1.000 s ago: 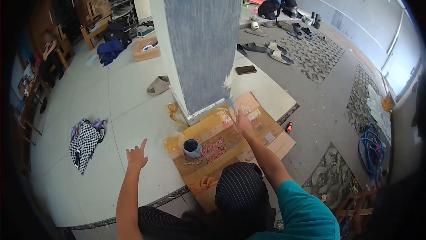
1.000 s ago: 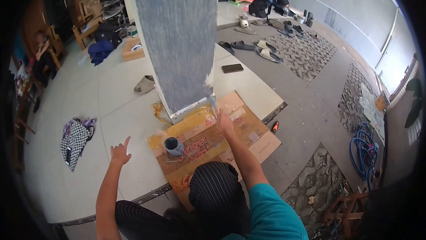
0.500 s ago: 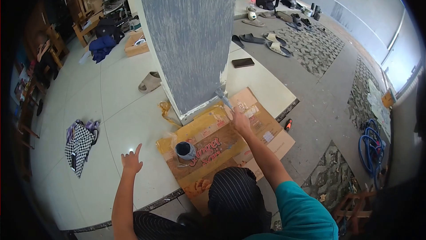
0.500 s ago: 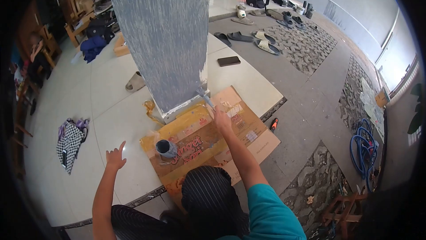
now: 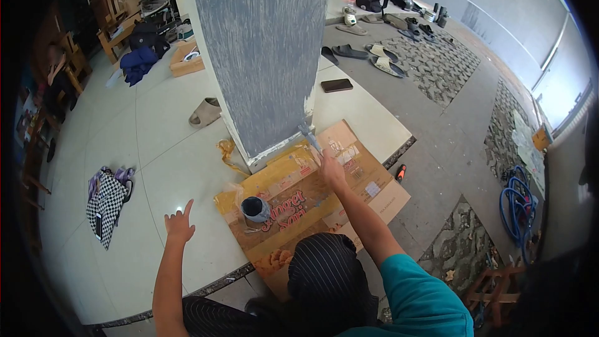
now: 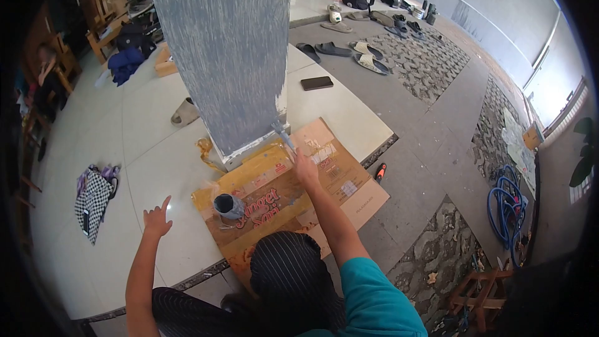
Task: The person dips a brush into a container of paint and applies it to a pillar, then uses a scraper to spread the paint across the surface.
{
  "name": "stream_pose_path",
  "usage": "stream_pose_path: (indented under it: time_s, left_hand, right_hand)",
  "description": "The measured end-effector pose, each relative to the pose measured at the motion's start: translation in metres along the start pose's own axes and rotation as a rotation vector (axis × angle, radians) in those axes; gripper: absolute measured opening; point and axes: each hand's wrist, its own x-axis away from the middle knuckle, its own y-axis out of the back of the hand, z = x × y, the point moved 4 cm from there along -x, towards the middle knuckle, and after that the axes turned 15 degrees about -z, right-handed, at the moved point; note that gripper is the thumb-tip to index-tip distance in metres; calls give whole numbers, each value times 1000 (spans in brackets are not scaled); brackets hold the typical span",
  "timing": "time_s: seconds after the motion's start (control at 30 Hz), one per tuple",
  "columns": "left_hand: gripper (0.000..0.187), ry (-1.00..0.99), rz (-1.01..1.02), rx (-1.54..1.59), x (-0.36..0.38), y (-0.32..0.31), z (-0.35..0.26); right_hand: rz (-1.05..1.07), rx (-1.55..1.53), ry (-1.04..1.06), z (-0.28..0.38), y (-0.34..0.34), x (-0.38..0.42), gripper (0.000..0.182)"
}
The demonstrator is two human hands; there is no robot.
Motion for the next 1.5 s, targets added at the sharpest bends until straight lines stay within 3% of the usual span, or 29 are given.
stream_pose_path:
  time_s: [0.07, 0.13, 0.23, 0.33, 0.57, 0.63, 0.83, 1.0, 1.13, 1.33, 1.43, 1.5]
  left_hand:
    - [100, 0, 3, -2, 0, -1, 2]
    - [99, 13, 14, 0, 0, -6, 6]
    - [102, -5, -31, 23, -2, -7, 6]
    - [99, -1, -7, 5, -3, -2, 0]
    - [99, 0, 1, 0, 1, -6, 2]
    - [98, 4, 7, -7, 0, -10, 7]
    - [98, -6, -2, -4, -3, -5, 0]
    - [97, -3, -5, -6, -2, 0, -1]
    - [98, -1, 13, -17, 1, -2, 3]
    - [99, 4, 38, -3, -2, -5, 2]
    - [99, -7, 14, -19, -3, -3, -1]
    - [99, -9, 4, -17, -2, -5, -1]
  right_hand:
    - [-1, -1, -9, -5, 3, 1, 22]
    - [-212, -122, 72, 8, 18, -8, 24]
    - [-241, -182, 167, 33, 23, -31, 26]
    - [-129, -80, 106, 27, 4, -31, 28]
    - [-125, -8, -27, -8, 11, 7, 29]
    - [-292, -182, 3, 9, 33, -6, 28]
    - [-463, -502, 127, 68, 54, -65, 24]
    - [-298, -224, 43, 31, -4, -33, 26]
    - [-147, -40, -26, 6, 6, -4, 29]
    - [-416, -347, 53, 37, 49, -56, 30]
    - [-419, -391, 87, 64, 60, -77, 31]
    - [-367, -304, 98, 47, 35, -71, 31]
